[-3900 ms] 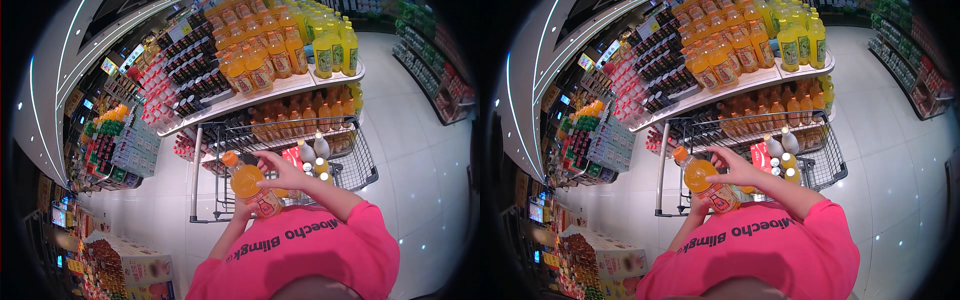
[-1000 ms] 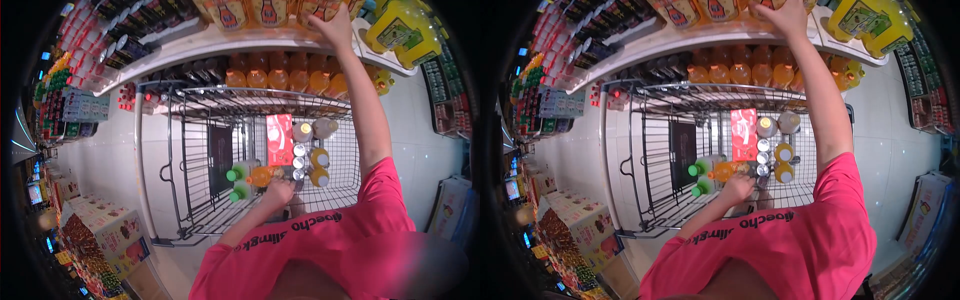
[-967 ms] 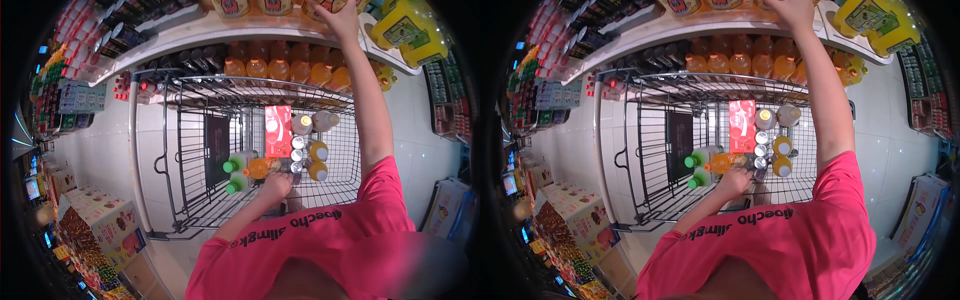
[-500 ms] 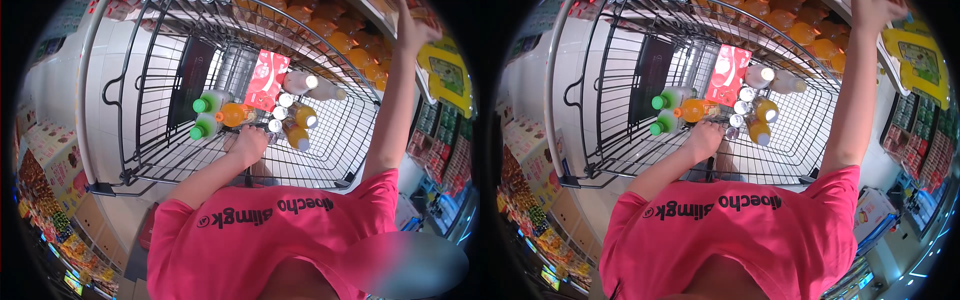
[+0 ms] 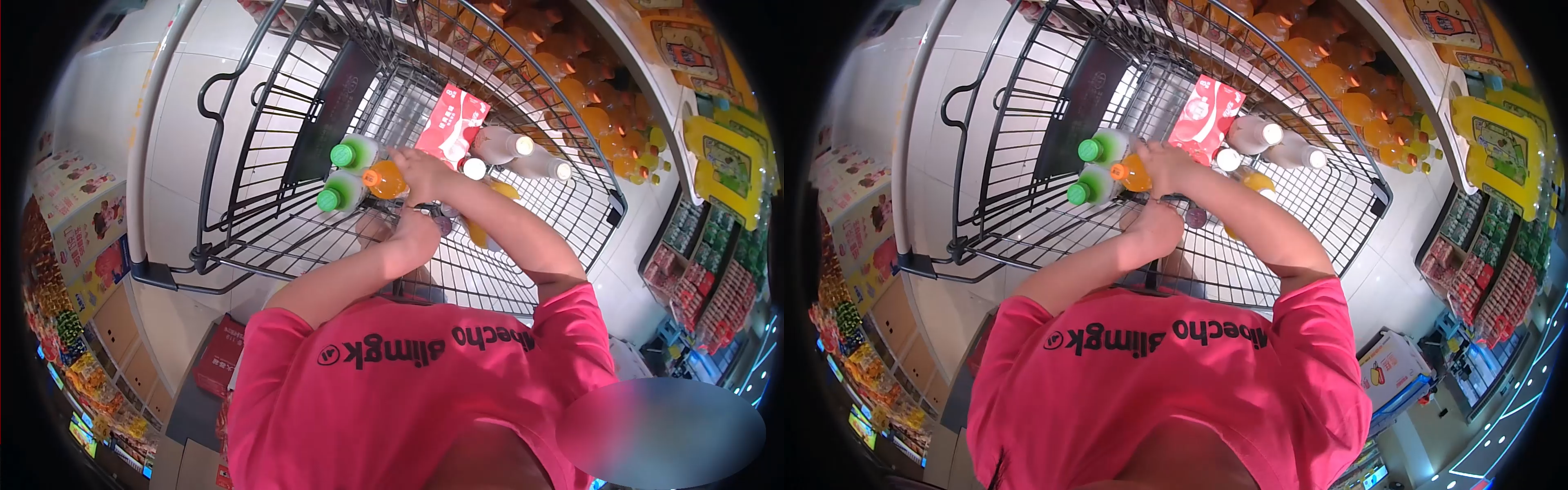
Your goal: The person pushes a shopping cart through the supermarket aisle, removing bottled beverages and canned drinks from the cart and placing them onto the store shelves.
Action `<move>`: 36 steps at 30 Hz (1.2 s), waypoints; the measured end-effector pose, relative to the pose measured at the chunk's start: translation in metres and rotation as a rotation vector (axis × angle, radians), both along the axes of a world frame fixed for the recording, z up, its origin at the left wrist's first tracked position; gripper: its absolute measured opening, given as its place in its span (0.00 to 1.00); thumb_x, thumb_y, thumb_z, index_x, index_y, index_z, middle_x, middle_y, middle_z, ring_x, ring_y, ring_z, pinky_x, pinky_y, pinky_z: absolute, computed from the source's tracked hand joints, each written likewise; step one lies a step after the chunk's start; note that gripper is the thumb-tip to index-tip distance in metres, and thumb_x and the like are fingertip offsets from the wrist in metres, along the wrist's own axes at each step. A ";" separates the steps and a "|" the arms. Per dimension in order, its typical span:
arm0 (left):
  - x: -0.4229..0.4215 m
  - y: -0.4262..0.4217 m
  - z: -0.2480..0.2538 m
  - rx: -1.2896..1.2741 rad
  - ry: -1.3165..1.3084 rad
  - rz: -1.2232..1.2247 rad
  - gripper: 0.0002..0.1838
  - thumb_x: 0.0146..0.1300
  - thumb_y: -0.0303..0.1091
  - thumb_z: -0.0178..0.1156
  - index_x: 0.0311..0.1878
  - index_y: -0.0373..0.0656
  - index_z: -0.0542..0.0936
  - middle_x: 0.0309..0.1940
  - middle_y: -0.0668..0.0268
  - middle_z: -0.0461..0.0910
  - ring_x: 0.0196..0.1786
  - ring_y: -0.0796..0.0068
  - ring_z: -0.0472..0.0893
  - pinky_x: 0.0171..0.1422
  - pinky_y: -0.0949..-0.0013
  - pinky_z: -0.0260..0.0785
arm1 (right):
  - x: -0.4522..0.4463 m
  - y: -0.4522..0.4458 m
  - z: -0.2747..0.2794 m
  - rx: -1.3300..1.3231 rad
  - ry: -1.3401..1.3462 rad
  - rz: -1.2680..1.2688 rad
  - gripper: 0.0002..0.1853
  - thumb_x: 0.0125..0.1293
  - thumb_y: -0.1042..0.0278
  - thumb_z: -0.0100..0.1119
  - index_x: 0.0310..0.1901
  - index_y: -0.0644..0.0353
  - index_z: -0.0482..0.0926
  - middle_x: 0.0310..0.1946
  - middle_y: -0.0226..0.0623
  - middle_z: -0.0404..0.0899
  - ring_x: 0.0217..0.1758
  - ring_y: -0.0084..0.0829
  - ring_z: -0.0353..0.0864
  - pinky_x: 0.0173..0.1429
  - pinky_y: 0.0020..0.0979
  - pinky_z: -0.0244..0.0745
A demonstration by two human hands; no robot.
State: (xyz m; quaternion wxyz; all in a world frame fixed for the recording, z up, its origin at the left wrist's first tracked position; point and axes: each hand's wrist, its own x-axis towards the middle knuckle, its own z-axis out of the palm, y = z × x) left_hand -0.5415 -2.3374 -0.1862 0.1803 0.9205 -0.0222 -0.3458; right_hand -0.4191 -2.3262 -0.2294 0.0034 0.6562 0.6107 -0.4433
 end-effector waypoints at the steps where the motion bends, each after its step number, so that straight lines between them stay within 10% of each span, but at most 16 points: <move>1: 0.001 -0.002 0.001 -0.002 0.023 -0.015 0.11 0.55 0.32 0.55 0.39 0.44 0.84 0.40 0.61 0.83 0.46 0.66 0.81 0.51 0.61 0.67 | -0.009 -0.005 -0.016 -0.009 -0.016 0.020 0.56 0.38 0.58 0.77 0.68 0.62 0.52 0.59 0.53 0.63 0.60 0.51 0.68 0.63 0.39 0.67; 11: -0.007 -0.009 0.001 -0.032 0.019 -0.047 0.13 0.56 0.33 0.56 0.41 0.44 0.85 0.44 0.63 0.82 0.51 0.68 0.79 0.51 0.62 0.68 | -0.057 -0.035 -0.074 0.439 0.211 -0.540 0.34 0.43 0.53 0.73 0.55 0.52 0.74 0.55 0.41 0.68 0.60 0.45 0.68 0.62 0.40 0.65; 21: 0.002 -0.012 0.008 -0.110 0.218 -0.077 0.14 0.56 0.35 0.60 0.46 0.48 0.84 0.51 0.65 0.81 0.55 0.65 0.78 0.56 0.59 0.66 | -0.050 -0.039 -0.047 0.509 -0.080 -0.206 0.17 0.40 0.62 0.67 0.34 0.51 0.76 0.36 0.30 0.74 0.47 0.32 0.75 0.50 0.36 0.70; 29: 0.006 -0.025 0.001 -0.132 0.392 -0.152 0.15 0.51 0.40 0.65 0.44 0.52 0.85 0.48 0.65 0.82 0.51 0.59 0.80 0.45 0.27 0.65 | -0.068 -0.056 -0.072 0.736 -0.124 -0.111 0.03 0.47 0.64 0.55 0.23 0.51 0.75 0.23 0.30 0.75 0.31 0.33 0.80 0.34 0.37 0.73; 34: -0.014 0.005 0.029 -0.442 -0.061 -0.027 0.14 0.57 0.39 0.53 0.32 0.37 0.81 0.29 0.54 0.82 0.32 0.52 0.81 0.40 0.54 0.73 | -0.052 -0.083 -0.055 0.670 -0.020 -0.170 0.09 0.47 0.65 0.57 0.32 0.48 0.81 0.31 0.32 0.78 0.39 0.37 0.80 0.41 0.38 0.76; 36: -0.015 0.030 0.063 -0.561 -0.136 0.031 0.17 0.59 0.43 0.54 0.42 0.39 0.78 0.38 0.55 0.80 0.42 0.56 0.80 0.46 0.58 0.72 | -0.045 -0.091 -0.031 0.492 0.123 -0.321 0.13 0.44 0.62 0.60 0.35 0.48 0.83 0.34 0.35 0.79 0.39 0.40 0.80 0.41 0.40 0.76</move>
